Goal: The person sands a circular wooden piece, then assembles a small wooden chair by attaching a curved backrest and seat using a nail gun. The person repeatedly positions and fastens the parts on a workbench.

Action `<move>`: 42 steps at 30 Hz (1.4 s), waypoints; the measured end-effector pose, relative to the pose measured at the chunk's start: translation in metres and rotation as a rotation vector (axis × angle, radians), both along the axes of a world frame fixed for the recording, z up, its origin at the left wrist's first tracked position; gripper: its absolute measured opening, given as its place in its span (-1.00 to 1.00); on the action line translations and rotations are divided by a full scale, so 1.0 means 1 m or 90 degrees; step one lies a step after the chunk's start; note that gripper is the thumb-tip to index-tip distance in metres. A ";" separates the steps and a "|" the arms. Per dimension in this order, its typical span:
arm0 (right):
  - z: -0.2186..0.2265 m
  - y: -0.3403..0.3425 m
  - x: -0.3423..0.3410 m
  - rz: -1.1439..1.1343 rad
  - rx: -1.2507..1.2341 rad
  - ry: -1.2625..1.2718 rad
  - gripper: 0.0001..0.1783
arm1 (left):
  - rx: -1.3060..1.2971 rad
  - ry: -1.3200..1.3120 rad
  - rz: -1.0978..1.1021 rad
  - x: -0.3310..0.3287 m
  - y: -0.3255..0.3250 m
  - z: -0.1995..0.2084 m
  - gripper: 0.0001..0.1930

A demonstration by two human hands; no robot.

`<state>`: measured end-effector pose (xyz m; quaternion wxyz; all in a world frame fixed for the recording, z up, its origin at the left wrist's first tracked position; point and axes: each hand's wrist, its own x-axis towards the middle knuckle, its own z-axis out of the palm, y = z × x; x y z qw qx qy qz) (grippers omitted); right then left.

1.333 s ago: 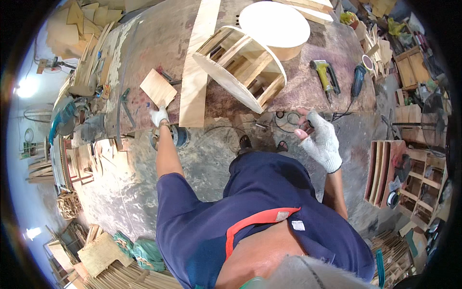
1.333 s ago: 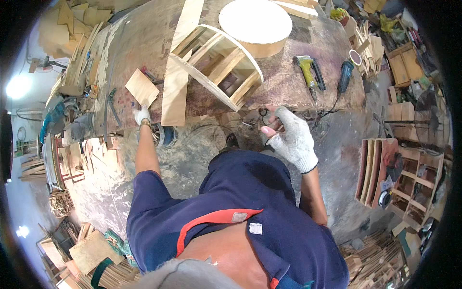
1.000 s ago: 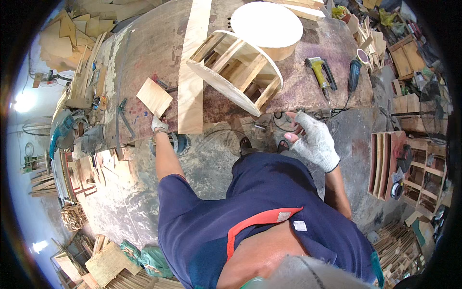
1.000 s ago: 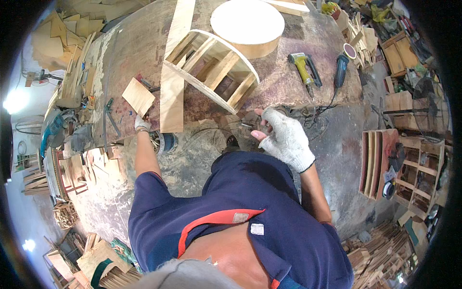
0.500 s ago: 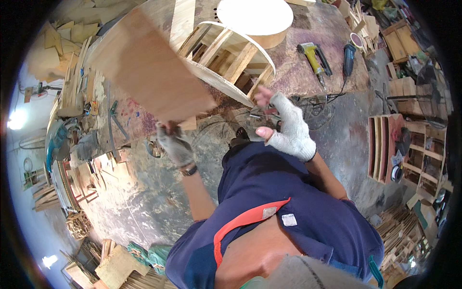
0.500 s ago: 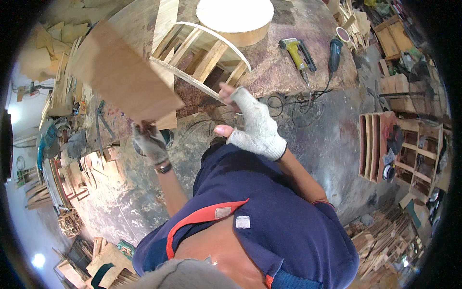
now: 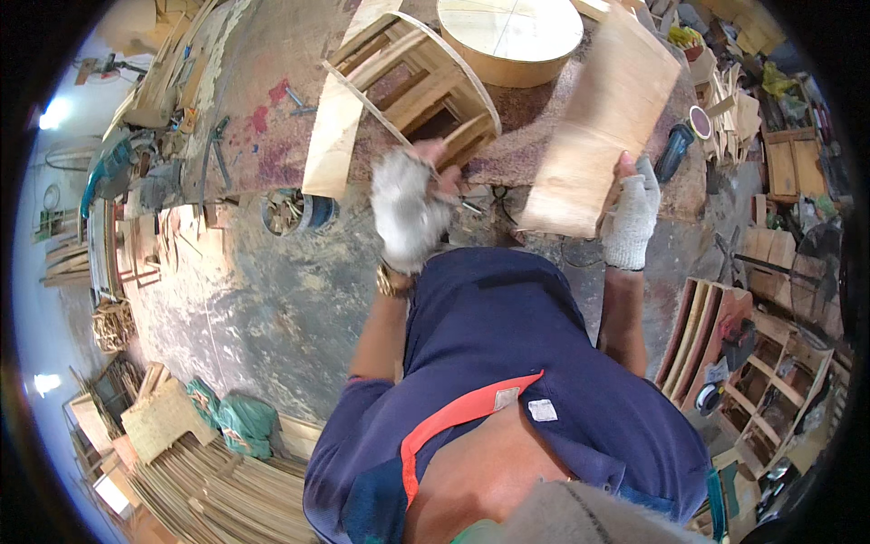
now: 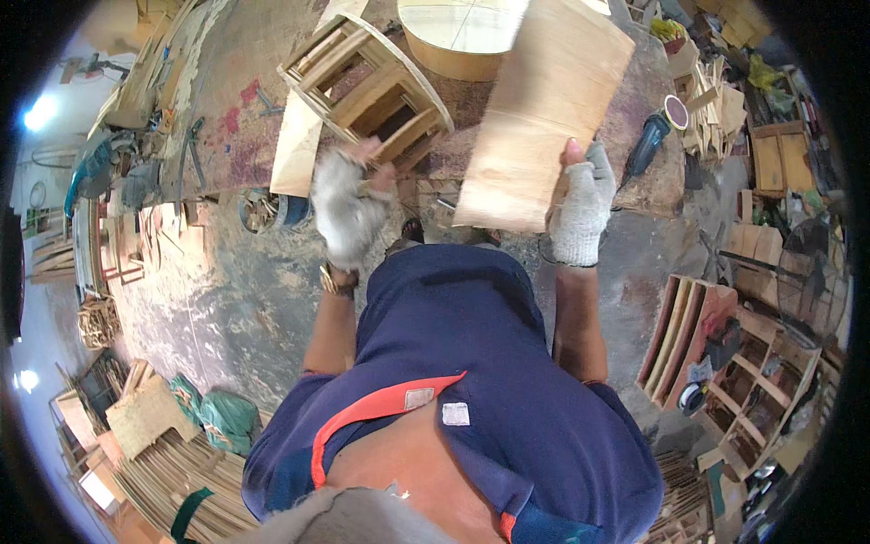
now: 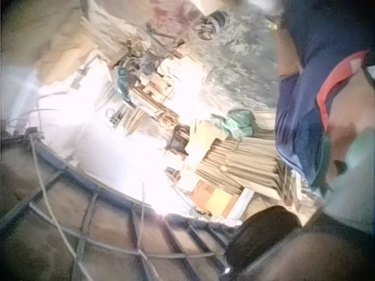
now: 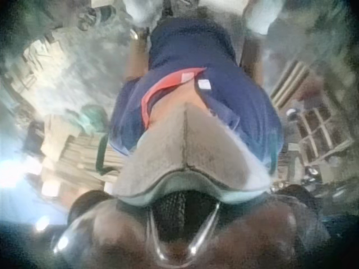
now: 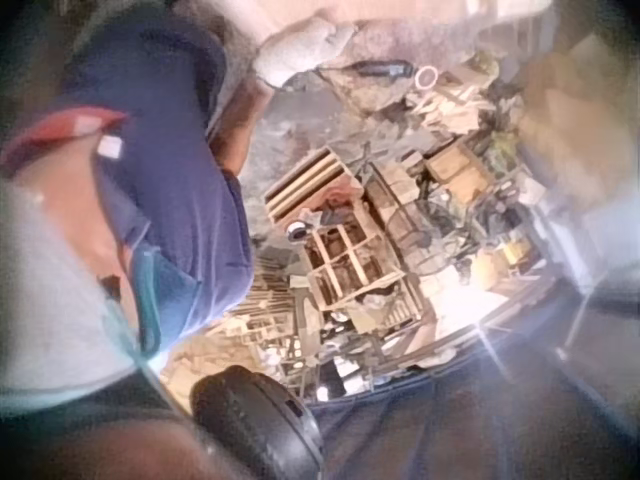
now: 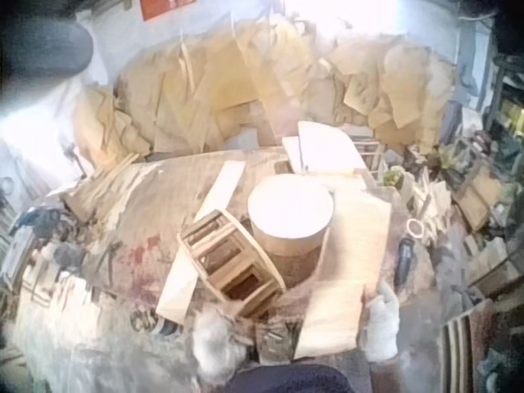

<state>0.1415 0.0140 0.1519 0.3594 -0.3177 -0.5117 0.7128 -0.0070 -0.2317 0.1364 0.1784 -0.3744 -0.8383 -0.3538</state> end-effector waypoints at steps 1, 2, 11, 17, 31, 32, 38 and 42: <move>-0.002 0.010 0.007 -0.010 0.002 -0.001 -0.73 | -0.050 0.084 0.054 -0.010 0.010 0.002 -0.52; -0.004 0.019 0.014 -0.019 0.003 -0.002 -0.73 | -0.103 0.156 0.113 -0.022 0.020 0.003 -0.48; -0.017 0.071 0.066 0.001 0.086 -0.046 -0.70 | -0.267 0.049 0.139 -0.094 0.061 0.001 -0.42; -0.018 0.059 0.072 0.006 0.201 -0.169 -0.61 | -0.207 -0.088 0.078 -0.099 0.062 0.017 -0.50; -0.013 -0.016 -0.048 0.280 0.375 -0.272 -0.60 | 0.176 -0.553 -0.283 -0.183 0.038 0.026 -0.40; -0.016 -0.019 -0.058 0.286 0.390 -0.266 -0.60 | 0.164 -0.552 -0.296 -0.186 0.037 0.026 -0.43; -0.019 -0.007 -0.085 0.316 0.351 -0.232 -0.60 | 0.120 -0.482 -0.326 -0.199 0.038 0.021 -0.50; -0.009 0.004 -0.095 0.291 0.375 -0.260 -0.67 | 0.097 -0.455 -0.344 -0.204 0.040 0.023 -0.50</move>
